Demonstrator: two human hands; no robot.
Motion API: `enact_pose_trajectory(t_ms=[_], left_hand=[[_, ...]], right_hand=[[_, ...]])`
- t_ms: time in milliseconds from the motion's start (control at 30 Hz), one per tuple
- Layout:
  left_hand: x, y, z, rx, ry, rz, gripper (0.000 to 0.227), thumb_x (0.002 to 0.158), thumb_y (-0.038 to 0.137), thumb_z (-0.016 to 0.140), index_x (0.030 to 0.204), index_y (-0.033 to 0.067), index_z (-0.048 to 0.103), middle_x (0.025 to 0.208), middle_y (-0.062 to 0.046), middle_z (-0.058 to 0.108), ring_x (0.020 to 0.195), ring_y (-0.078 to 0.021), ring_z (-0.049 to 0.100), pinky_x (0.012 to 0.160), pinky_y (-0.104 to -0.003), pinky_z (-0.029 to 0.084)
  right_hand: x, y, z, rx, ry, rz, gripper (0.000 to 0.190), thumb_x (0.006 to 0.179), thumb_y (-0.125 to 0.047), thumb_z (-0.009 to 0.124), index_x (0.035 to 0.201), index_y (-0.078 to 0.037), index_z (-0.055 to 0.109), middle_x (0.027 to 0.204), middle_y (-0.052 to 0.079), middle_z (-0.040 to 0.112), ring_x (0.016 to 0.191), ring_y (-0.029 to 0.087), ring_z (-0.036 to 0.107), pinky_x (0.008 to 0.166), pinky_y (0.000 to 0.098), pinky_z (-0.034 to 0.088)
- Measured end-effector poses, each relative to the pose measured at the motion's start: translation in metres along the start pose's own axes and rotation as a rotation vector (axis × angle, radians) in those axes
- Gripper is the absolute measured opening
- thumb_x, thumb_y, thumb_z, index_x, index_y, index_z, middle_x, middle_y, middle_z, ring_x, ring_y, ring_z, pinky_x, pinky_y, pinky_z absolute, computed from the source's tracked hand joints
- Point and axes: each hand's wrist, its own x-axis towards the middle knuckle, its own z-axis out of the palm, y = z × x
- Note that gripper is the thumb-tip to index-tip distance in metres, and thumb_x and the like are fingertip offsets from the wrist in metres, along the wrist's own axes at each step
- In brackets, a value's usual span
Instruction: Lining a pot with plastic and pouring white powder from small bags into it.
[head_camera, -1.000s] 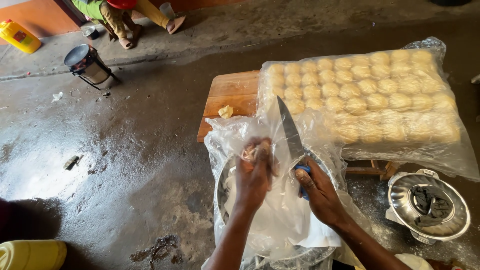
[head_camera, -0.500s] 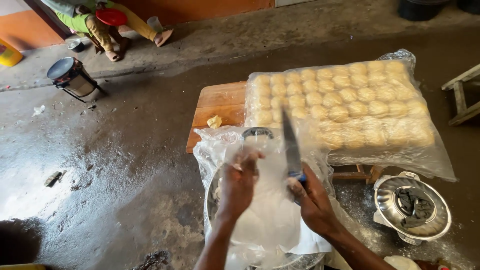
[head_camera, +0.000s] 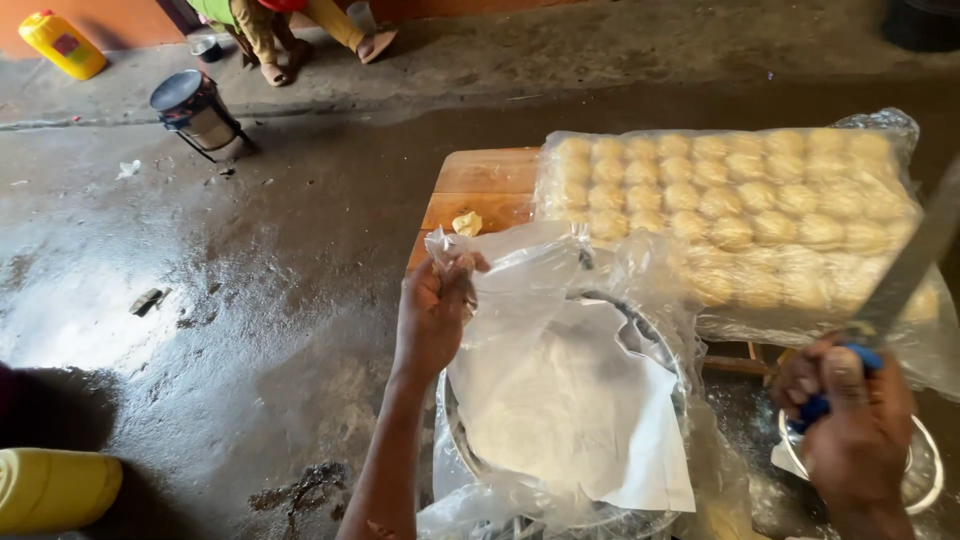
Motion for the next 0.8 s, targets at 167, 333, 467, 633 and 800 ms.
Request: enact_pose_trajectory(t_ms=[167, 333, 467, 633, 800], left_hand=[[-0.002, 0.005, 0.020, -0.216, -0.048, -0.050, 0.025, 0.113, 0.024, 0.053, 0.098, 0.0119, 0.067, 0.063, 0.001, 0.046, 0.055, -0.0066, 0.037, 0.053, -0.024, 0.030], [-0.003, 0.011, 0.023, -0.242, -0.071, -0.051, 0.026, 0.114, 0.028, 0.052, 0.099, 0.0123, 0.067, 0.058, 0.003, 0.039, 0.047, -0.0064, 0.030, 0.045, -0.025, 0.023], [-0.004, 0.012, 0.022, -0.217, -0.056, -0.021, 0.031, 0.115, 0.030, 0.047, 0.101, 0.0113, 0.066, 0.052, 0.004, 0.040, 0.039, -0.0051, 0.031, 0.037, -0.024, 0.025], [-0.006, 0.008, 0.022, -0.245, -0.060, -0.060, 0.035, 0.115, 0.035, 0.045, 0.102, 0.0117, 0.067, 0.052, 0.005, 0.040, 0.039, -0.0042, 0.031, 0.033, -0.023, 0.025], [-0.008, 0.010, 0.021, -0.234, -0.064, -0.053, 0.036, 0.116, 0.035, 0.043, 0.102, 0.0128, 0.067, 0.053, 0.007, 0.040, 0.039, -0.0032, 0.032, 0.033, -0.022, 0.026]], right_hand=[[-0.014, 0.016, 0.014, -0.380, -0.204, 0.346, 0.038, 0.105, -0.033, 0.056, 0.117, -0.001, 0.071, 0.075, 0.015, 0.062, 0.064, 0.026, 0.056, 0.057, 0.0381, 0.050], [-0.017, 0.013, 0.032, -0.420, -0.329, 0.336, 0.033, 0.101, -0.035, 0.065, 0.101, -0.003, 0.072, 0.073, 0.009, 0.058, 0.062, 0.020, 0.052, 0.056, 0.0342, 0.043], [-0.022, 0.001, 0.041, -0.407, -0.339, 0.458, 0.029, 0.100, -0.030, 0.069, 0.103, -0.002, 0.074, 0.073, 0.010, 0.055, 0.063, 0.021, 0.053, 0.058, 0.0358, 0.046], [-0.029, 0.001, 0.040, -0.416, -0.384, 0.438, 0.029, 0.099, -0.027, 0.070, 0.109, -0.002, 0.079, 0.062, 0.011, 0.058, 0.056, 0.020, 0.053, 0.054, 0.0369, 0.048], [-0.033, -0.002, 0.042, -0.434, -0.419, 0.405, 0.029, 0.097, -0.030, 0.070, 0.104, -0.003, 0.079, 0.057, 0.009, 0.061, 0.050, 0.020, 0.057, 0.052, 0.0362, 0.053]])
